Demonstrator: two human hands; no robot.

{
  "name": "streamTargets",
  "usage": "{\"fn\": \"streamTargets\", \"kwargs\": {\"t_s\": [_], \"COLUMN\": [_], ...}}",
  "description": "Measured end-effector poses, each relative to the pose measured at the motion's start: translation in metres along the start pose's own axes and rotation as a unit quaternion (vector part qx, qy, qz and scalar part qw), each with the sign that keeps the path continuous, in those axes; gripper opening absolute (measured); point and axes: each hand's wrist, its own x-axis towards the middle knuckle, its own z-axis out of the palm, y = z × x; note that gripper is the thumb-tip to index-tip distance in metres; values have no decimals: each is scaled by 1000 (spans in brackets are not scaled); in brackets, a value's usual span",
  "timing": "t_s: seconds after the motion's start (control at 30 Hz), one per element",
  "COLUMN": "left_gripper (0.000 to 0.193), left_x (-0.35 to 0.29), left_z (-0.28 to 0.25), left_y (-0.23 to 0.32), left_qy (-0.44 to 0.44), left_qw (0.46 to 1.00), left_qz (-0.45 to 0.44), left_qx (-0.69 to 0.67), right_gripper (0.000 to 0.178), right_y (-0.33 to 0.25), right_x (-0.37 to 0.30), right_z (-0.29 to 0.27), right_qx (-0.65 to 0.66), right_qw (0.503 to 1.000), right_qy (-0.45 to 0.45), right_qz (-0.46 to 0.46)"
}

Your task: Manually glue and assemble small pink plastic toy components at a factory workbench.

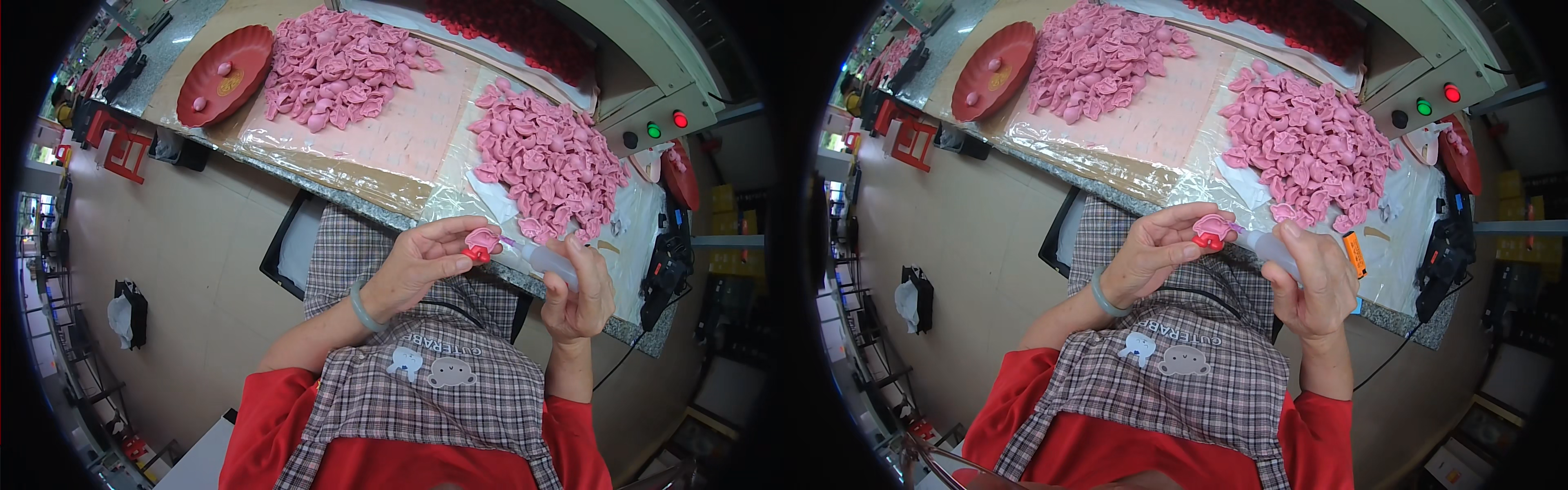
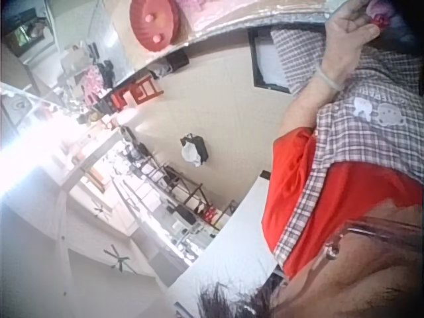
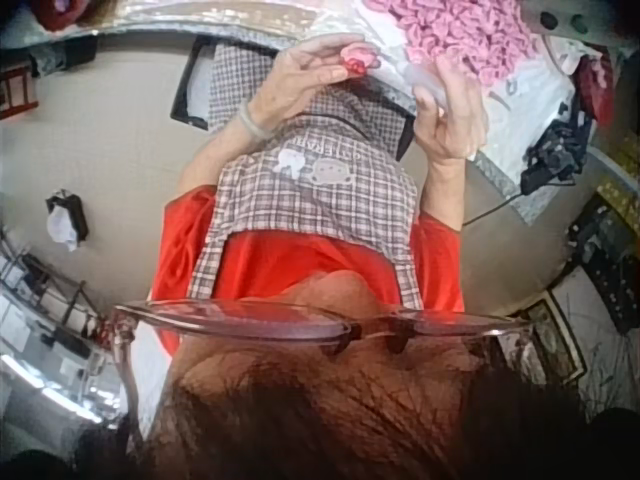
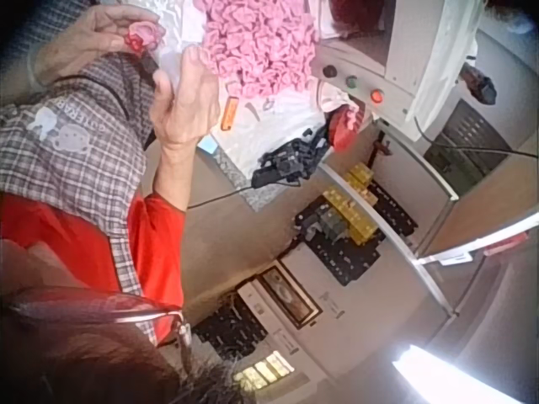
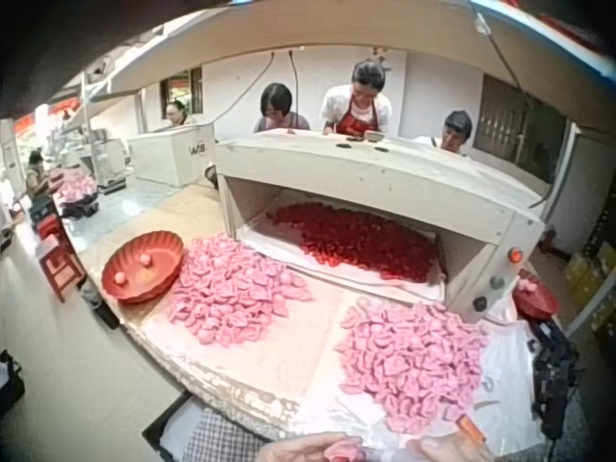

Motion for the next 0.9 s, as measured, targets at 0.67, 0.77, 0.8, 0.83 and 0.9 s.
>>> {"fn": "streamTargets", "kwargs": {"t_s": [0.67,0.77,0.8,0.83,0.9], "left_gripper": [50,50,50,50,50], "left_x": [1,1,1,1,1], "left_z": [-2,-1,-1,-1,-1], "left_y": [-1,0,0,1,1], "left_qy": [13,12,13,13,14], "left_qw": [999,999,999,999,999], "left_qz": [36,33,34,35,35], "left_qx": [33,34,28,22,21], "right_gripper": [42,41,41,41,41], "right_y": [2,2,2,2,2], "right_x": [1,0,0,0,0], "right_z": [0,0,0,-1,-2], "right_qx": [-7,-4,-1,-1,-5], "right_qw": [1000,1000,1000,1000,1000], "right_qy": [-3,-2,1,1,6], "right_qz": [-2,1,2,2,3]}}
